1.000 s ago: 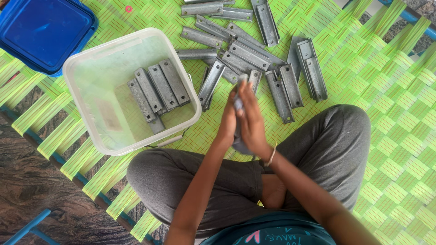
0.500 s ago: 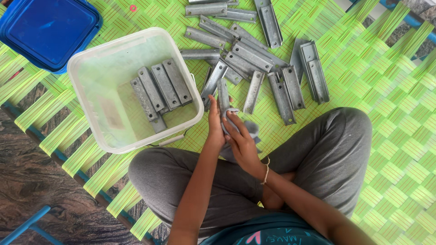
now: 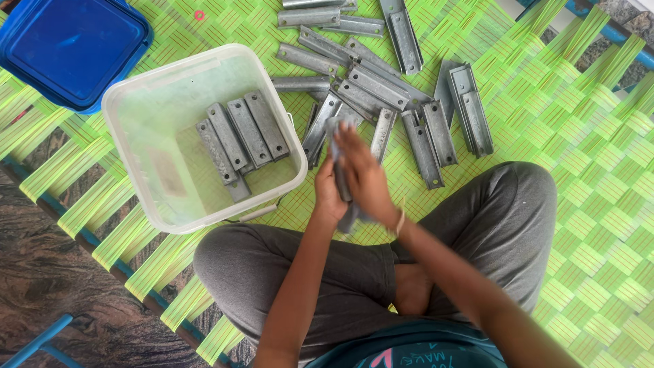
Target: The person cleans individual metal brackets using a cloth by hand, moving them from a pile into a plastic container.
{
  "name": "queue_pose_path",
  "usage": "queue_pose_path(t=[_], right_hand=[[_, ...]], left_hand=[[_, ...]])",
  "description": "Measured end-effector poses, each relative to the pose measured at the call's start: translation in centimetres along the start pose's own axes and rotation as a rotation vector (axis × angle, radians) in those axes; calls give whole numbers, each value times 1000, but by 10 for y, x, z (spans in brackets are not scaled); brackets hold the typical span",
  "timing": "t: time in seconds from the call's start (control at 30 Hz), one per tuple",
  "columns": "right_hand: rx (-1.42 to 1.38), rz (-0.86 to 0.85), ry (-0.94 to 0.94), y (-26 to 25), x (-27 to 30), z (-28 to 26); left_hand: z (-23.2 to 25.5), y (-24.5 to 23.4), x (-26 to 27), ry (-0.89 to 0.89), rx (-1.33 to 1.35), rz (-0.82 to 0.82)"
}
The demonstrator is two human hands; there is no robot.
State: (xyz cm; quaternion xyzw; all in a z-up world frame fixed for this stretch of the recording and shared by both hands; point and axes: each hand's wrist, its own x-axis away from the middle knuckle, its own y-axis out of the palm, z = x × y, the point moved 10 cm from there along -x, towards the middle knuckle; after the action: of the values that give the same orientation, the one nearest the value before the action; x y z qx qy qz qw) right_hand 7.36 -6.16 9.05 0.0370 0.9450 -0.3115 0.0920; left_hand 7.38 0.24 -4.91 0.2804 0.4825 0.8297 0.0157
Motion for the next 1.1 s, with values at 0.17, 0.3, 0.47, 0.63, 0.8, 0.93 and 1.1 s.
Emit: queue_pose_path(t=[0.17,0.3,0.47,0.63,0.8,0.93,1.1], right_hand=[[-12,-20,-209,-1,63,-22],[14,21,-244,-13,21,-15],[-51,68,-174,-28,-42,-19],[18,61,-221,-10,10,-34],[-33,-17,-222,-1,48,-29],[110,68,-311,-13,4,-26],[26,13,-136,-22,-54,-6]], left_hand=[[28,22,-9,177,-39,-213],[-5,-3,-18,55,60,-146],[-23,-9,-17,-7,14,-87],[0,-6,-10,42,-66,-72],[23,18,-5,220,-171,-175],[-4,6,-4,27,-240,13],[-5,16,3,77,-355,-21]])
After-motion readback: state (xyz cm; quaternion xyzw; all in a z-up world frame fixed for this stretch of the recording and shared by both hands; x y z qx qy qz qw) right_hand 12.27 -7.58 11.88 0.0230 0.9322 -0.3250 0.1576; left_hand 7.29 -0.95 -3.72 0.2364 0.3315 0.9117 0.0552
